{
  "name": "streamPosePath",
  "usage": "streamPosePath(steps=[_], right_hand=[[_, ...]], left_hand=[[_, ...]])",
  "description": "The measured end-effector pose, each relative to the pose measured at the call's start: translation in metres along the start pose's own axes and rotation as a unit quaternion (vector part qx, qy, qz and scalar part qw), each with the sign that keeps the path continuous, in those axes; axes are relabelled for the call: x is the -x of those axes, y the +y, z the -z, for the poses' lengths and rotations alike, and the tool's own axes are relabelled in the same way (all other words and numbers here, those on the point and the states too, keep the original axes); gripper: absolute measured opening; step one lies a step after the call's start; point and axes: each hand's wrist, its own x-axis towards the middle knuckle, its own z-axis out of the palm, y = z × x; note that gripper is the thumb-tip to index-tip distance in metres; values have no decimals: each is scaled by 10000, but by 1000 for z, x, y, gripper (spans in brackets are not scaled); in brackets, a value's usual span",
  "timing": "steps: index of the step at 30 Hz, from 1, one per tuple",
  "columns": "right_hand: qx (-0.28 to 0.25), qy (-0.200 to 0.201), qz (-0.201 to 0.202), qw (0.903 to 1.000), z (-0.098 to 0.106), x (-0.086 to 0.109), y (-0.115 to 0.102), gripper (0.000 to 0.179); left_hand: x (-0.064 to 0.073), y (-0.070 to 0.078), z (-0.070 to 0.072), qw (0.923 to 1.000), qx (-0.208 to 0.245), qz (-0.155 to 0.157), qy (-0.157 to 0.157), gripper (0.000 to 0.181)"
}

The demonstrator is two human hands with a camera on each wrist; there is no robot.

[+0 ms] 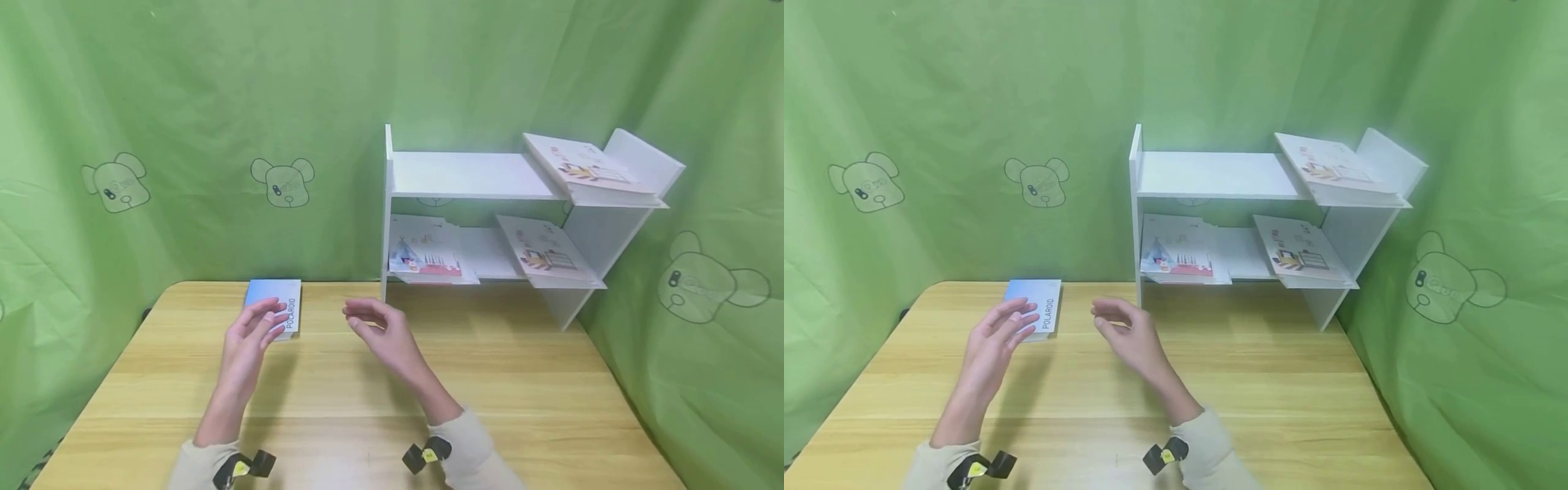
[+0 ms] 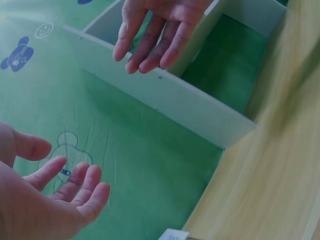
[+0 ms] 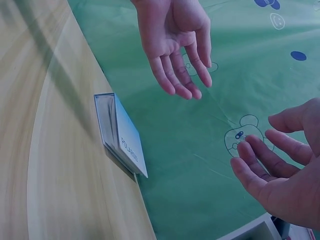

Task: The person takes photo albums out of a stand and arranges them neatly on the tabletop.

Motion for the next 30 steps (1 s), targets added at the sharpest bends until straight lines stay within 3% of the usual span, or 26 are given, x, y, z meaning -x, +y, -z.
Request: streamPosePath(steps=[22,30], right_hand=[[71,417,143,9990,44,18,-15,28],[369,580,216,9974,61,24,-15,29]], left_hand=[[10,1,-41,9977,409,-124,-518,32],[11,0,-51,9974,372,-114,-611,36]])
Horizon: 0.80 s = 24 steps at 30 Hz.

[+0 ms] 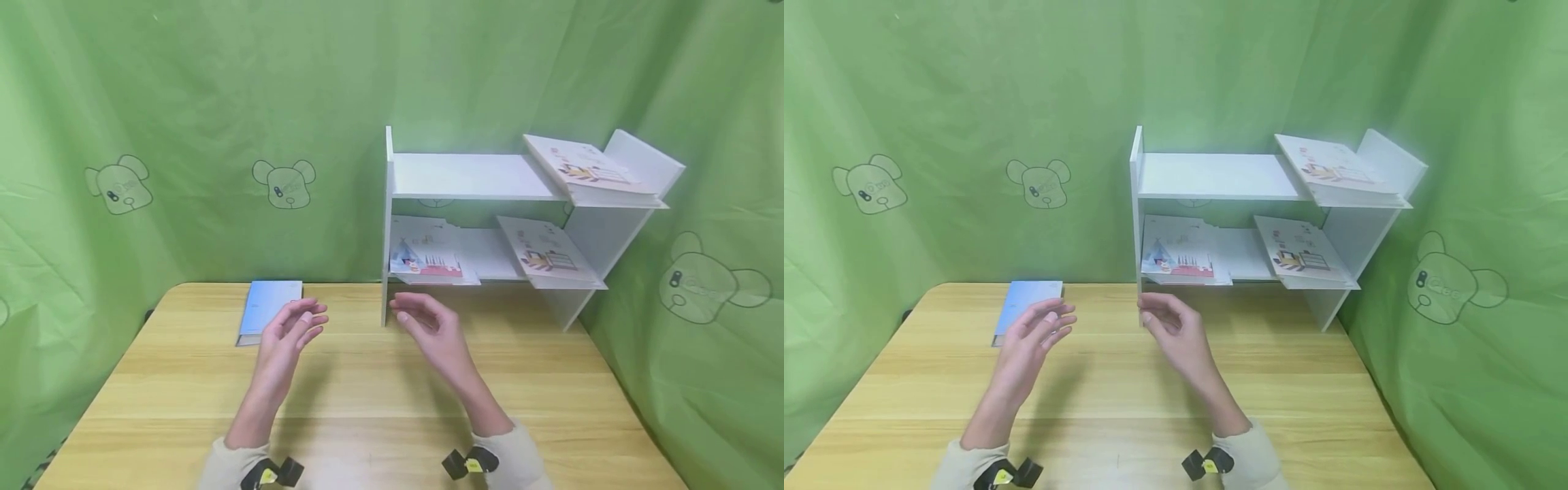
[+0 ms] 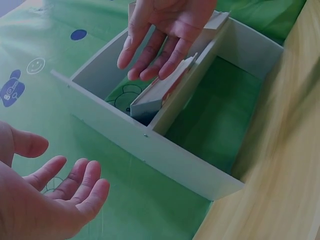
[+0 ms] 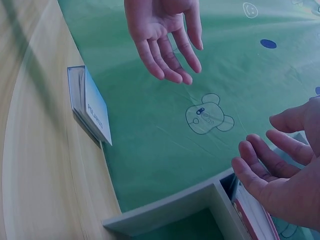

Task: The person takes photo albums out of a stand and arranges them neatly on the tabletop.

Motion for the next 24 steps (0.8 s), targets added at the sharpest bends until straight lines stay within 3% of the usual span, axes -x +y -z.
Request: streamPosePath(steps=[9,24], right_hand=[[216,133,81,9996,15,5,-1,30],[292,232,61,9993,34,13,-5,34]], left_hand=[[1,0,-12,9996,-242,-55,-154,34],[5,-10,-34,9988,-142,61,-466,33]])
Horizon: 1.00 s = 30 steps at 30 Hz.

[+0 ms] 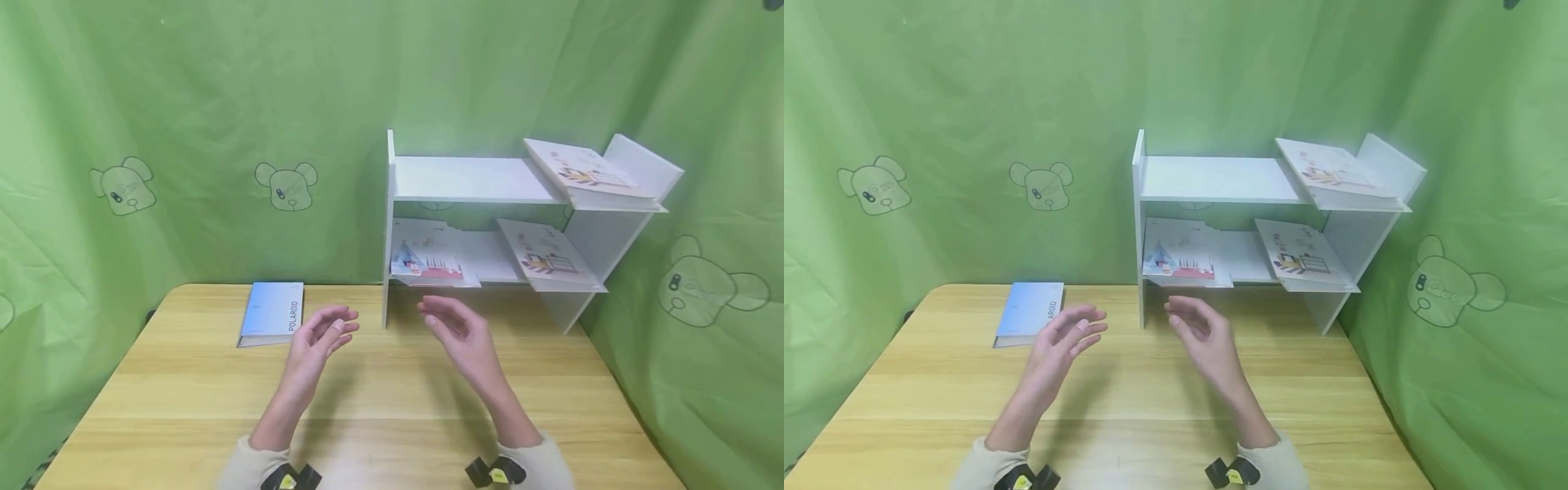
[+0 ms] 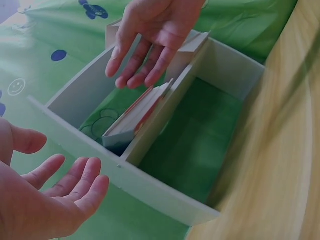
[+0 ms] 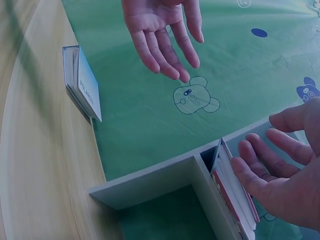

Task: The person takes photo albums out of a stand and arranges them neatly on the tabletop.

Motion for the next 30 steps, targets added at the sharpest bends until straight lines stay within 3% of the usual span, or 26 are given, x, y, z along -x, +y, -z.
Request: streamPosePath(steps=[12,30], right_hand=[[122,160,17,9998,18,6,3,33],[265,403,103,9988,46,13,3,31]], left_hand=[[-3,-9,-16,9996,1,-242,-167,38],[-12,-12,-48,9991,-29,-233,-357,36]])
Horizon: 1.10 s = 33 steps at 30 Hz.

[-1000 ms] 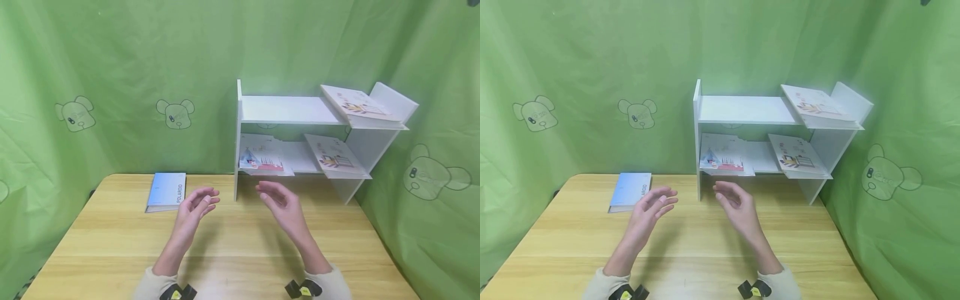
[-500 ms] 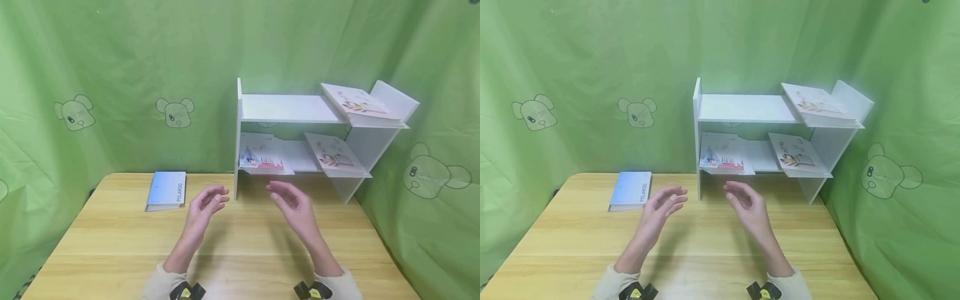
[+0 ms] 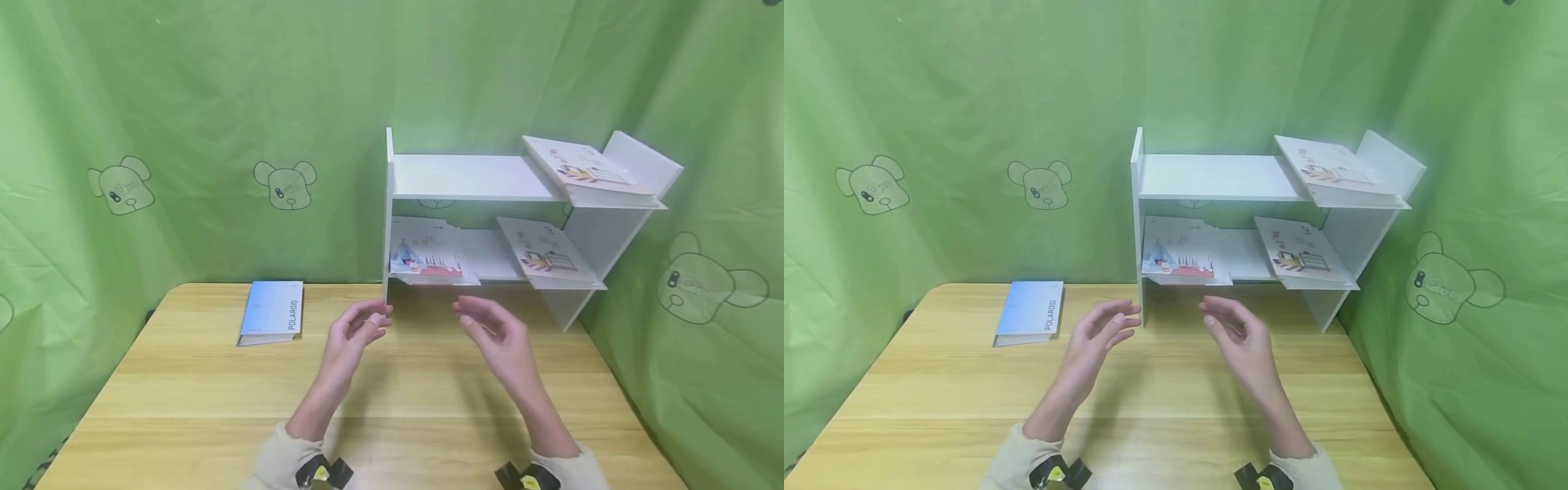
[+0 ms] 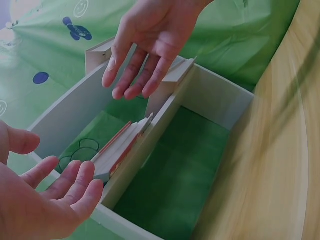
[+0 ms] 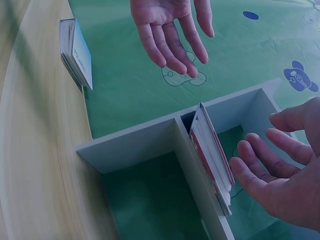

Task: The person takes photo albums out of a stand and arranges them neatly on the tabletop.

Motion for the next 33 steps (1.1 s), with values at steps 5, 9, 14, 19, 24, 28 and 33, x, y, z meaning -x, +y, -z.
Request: streamPosePath(steps=[5,9,14,19,24,28,33], right_hand=[[95,77,88,9999,9,0,0,32],[132,130,124,9998,14,0,-1,32],[175,209,129,9995,20,0,-5,31],[337,208,186,9990,26,1,-6,32],[534,246,250,9980,33,2,-6,32],[674,308,292,9968,40,2,-5,32],[774,366,338,9958,46,3,-6,32]], left_hand=[[-2,0,-8,9999,66,17,-112,34],[-3,-1,-13,9999,81,24,-138,35],[-5,-1,-19,9998,130,4,-146,35],[-8,-3,-23,9999,92,11,-144,36],[-10,-2,-29,9999,16,18,-121,35],[-13,-2,-36,9999,37,33,-154,35],[-16,-1,-44,9997,137,31,-204,36]])
